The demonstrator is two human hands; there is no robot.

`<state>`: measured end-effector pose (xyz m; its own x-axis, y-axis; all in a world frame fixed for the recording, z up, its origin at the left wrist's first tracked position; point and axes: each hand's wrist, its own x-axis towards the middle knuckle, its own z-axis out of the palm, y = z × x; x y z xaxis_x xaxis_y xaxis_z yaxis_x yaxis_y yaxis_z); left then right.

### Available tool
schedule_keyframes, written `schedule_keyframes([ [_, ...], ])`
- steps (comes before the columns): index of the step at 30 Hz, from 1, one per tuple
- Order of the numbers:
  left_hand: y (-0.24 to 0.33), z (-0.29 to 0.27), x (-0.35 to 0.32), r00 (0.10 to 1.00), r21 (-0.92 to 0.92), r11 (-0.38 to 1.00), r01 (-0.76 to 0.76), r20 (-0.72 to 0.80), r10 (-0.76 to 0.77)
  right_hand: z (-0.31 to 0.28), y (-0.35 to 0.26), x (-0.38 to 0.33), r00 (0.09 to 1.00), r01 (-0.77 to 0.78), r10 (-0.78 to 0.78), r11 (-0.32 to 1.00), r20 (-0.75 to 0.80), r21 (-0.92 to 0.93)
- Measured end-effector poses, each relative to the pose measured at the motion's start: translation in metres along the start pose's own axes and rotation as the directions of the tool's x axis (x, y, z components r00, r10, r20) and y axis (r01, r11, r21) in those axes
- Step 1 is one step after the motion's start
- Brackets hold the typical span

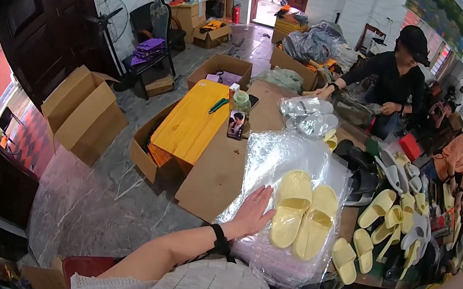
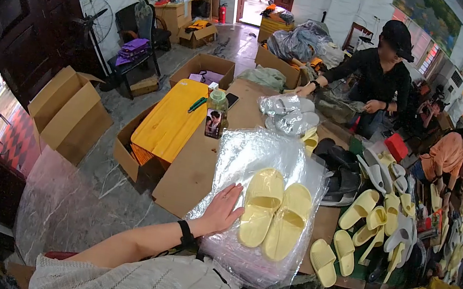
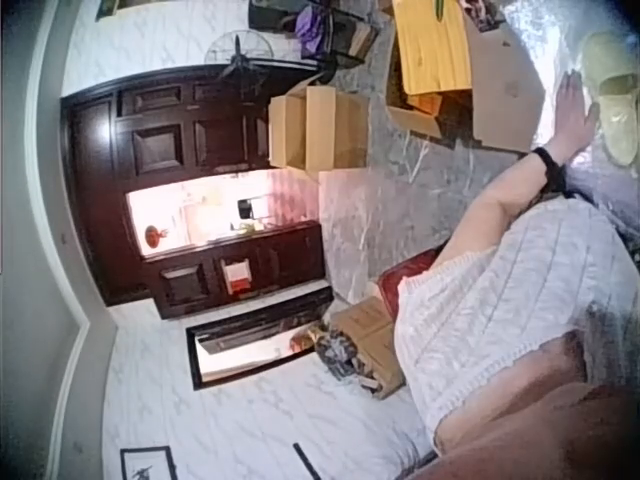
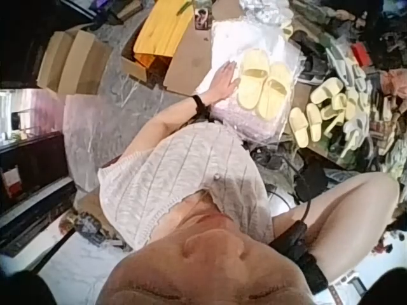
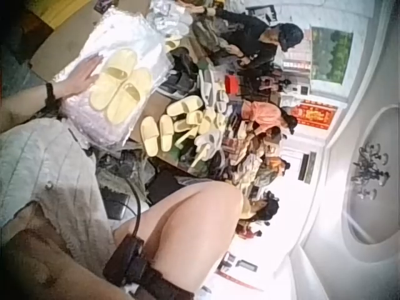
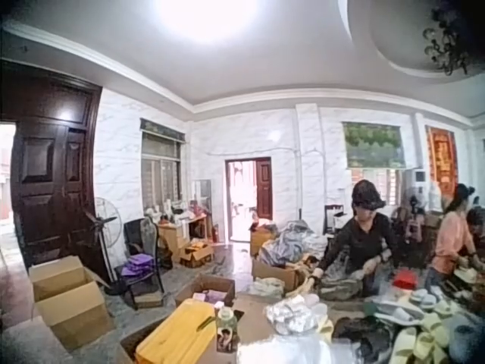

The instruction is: Sorting and organizing manufactured slippers and plastic bags at a factory workstation.

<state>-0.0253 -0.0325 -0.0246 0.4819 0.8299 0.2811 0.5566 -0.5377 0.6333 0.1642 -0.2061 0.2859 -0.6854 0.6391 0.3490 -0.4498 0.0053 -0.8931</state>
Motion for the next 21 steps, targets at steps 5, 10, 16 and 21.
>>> schedule_keyframes([
  [5,-0.003,0.003,-0.001,1.0,0.011,1.0,-0.002,0.001,0.002,0.0,0.005,0.0,0.998,0.066,-0.066,0.997,-0.007,0.026],
  [10,-0.001,0.002,-0.001,1.0,-0.006,1.0,0.003,-0.005,-0.003,0.003,0.009,0.0,0.991,0.136,-0.135,0.99,-0.016,0.048],
  [16,-0.002,0.001,-0.002,1.0,0.004,1.0,0.001,-0.019,-0.001,0.004,0.016,0.001,0.977,0.211,-0.21,0.974,-0.018,0.081],
  [21,0.0,0.003,0.0,1.0,-0.015,1.0,-0.005,-0.026,0.005,0.003,0.012,0.006,0.963,0.269,-0.266,0.958,-0.043,0.095],
])
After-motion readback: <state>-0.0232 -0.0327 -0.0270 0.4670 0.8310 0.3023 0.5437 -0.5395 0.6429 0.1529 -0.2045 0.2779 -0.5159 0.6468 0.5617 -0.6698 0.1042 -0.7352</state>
